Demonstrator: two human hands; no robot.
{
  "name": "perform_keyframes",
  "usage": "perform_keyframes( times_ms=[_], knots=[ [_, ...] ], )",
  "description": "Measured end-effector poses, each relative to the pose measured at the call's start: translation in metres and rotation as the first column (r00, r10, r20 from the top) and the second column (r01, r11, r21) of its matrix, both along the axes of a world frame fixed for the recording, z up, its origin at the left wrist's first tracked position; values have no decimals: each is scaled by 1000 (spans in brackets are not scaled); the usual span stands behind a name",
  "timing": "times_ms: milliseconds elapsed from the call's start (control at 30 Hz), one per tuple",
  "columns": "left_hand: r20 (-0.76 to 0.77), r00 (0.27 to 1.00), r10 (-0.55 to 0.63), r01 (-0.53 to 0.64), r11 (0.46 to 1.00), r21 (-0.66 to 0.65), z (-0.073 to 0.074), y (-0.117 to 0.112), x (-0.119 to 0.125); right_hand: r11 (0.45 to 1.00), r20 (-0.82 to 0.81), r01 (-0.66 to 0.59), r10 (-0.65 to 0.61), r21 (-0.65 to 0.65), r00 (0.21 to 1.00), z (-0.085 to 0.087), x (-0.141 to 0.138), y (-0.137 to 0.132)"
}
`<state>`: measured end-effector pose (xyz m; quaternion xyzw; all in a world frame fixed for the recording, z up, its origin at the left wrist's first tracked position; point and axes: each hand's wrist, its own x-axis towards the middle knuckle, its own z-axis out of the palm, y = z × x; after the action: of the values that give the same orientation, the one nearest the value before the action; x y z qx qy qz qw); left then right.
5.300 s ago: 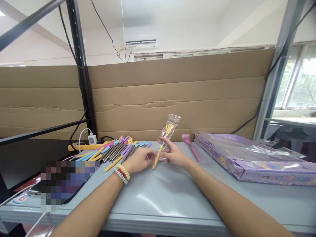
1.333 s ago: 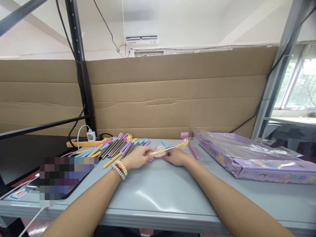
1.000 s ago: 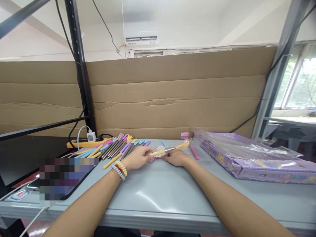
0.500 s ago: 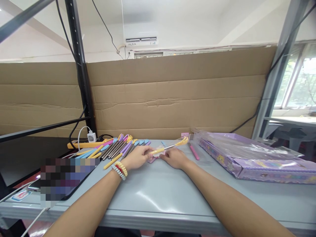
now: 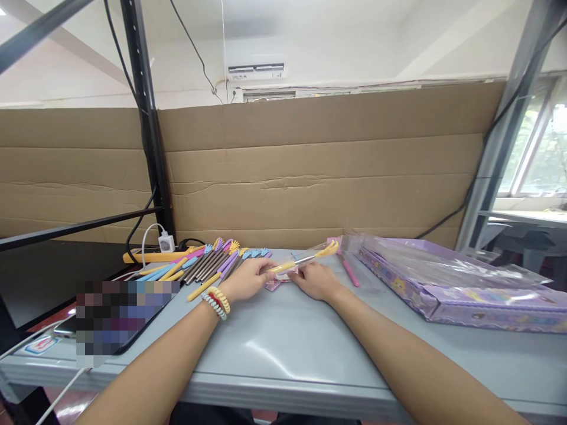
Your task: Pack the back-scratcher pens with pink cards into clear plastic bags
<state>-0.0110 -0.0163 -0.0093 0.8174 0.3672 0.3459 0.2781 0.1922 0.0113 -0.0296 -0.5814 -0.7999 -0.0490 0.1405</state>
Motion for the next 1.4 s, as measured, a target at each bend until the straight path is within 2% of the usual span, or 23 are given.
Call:
perform_keyframes(
  times_ms=[100, 233, 333, 467, 600, 967, 1400],
  knots=[
    [55, 998, -2, 4, 999, -38, 1, 0, 1, 1000, 34, 5, -6, 26, 999, 2, -3, -5],
    [240, 970, 40, -20, 996, -84, 3, 2, 1, 1000, 77, 13, -15, 24, 997, 4, -7, -9],
    [424, 902, 82, -21, 989, -148, 8, 4, -1, 1000, 87, 29, -30, 8, 996, 5, -8, -10],
    [598, 799, 62, 106, 964, -242, 14, 0, -4, 1000, 103, 29, -28, -2, 994, 5, -7, -8],
    [600, 800, 32, 163, 950, -268, 15, -4, -3, 1000, 95, 20, -20, -4, 995, 4, -6, -7],
    [654, 753, 77, 119, 961, -251, 14, 0, -2, 1000, 92, 8, -9, 14, 996, 2, -5, -6],
    [455, 888, 69, 43, 972, -230, 11, -1, -2, 999, 41, 28, -26, -42, 999, 7, -7, -7]
  ],
)
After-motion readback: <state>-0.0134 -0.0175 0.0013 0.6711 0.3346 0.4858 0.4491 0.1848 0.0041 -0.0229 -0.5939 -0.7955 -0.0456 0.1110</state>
